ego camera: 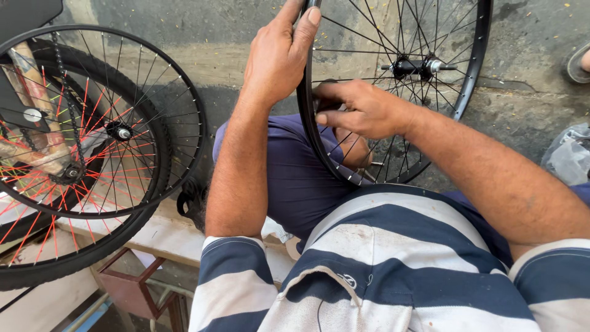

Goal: The person sits on the ground with a bicycle wheel resting across their lap and uses a small spoke wrench to turn spoke nipples around the rim, working section by section. They rotate the wheel to reach different spokes and briefly set the wheel down before resuming spoke adjustments.

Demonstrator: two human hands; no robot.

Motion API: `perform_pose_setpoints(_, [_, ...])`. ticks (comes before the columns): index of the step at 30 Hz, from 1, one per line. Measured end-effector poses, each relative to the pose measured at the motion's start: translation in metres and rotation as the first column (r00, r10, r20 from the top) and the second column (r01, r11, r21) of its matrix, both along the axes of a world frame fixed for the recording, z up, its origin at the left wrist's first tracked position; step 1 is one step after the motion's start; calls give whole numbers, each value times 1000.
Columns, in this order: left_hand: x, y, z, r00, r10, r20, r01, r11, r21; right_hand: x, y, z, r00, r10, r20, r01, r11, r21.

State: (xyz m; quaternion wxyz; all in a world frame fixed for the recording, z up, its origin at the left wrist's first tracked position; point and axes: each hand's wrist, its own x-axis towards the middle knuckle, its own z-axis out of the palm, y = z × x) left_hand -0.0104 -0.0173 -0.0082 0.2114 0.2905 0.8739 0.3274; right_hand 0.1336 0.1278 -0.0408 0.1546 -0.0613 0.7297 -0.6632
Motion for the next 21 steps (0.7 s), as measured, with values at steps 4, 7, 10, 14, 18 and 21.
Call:
perform_pose_setpoints(4, [0,0,2,1000,0,-2,0,1000,-17,-5,0,0,999,41,12,-42,997,68])
perform_pose_setpoints(7, [-2,0,-1,1000,0,12,0,1000,-14,-3,-1,-3,998,-10,-69,7,999,-45])
perform_pose_setpoints(10, [-3,-1,-3,999,25,33,-24,999,-27,1,-7,-4,993,-74,91,76,997,-18])
perform_pose_setpoints(14, [-2,-1,4,1000,-15,-25,18,992,127,9,-11,3,973,-168,-158,180,982,60])
perform_pose_setpoints(18, [-19,-25,19,930,-35,366,-34,983,179,20,-10,12,947,-211,-242,233,970,66])
perform_pose_setpoints(21, [-59,-72,21,909,-174,380,158,985,73,23,-14,13,938,-245,-245,258,966,20])
